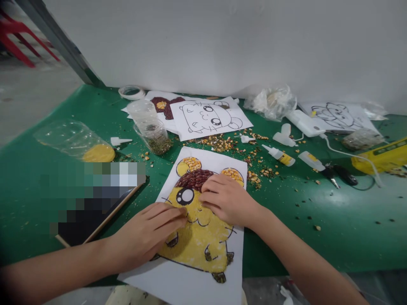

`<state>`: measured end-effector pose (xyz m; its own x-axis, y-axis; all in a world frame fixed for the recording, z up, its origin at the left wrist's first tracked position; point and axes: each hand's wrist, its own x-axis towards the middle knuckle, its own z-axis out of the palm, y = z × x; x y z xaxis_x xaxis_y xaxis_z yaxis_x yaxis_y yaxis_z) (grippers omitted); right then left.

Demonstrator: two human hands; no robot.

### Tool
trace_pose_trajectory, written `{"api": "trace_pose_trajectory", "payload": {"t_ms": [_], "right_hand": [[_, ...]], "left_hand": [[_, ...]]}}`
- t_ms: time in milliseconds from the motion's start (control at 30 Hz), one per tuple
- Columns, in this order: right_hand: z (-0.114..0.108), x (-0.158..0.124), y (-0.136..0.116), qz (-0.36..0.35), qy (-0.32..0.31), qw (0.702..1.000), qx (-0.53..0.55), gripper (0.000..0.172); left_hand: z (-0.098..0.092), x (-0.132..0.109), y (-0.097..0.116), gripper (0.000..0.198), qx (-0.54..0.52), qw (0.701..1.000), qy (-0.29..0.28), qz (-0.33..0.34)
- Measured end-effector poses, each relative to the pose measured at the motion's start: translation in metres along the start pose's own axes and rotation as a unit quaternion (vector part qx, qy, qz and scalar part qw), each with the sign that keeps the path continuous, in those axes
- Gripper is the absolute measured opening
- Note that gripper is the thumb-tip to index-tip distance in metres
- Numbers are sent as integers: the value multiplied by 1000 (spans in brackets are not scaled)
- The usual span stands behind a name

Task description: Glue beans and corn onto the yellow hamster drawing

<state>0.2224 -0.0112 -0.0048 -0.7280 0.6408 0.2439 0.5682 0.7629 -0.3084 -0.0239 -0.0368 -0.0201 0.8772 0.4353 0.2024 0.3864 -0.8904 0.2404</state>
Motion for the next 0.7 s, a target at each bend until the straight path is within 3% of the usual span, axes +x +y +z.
{"api": "trace_pose_trajectory", "payload": {"t_ms": [700], "right_hand": [[-1, 1, 0, 3, -21, 1000, 10, 18]], "left_hand": [[0, 0, 0, 32, -7, 1000, -3, 2]]}}
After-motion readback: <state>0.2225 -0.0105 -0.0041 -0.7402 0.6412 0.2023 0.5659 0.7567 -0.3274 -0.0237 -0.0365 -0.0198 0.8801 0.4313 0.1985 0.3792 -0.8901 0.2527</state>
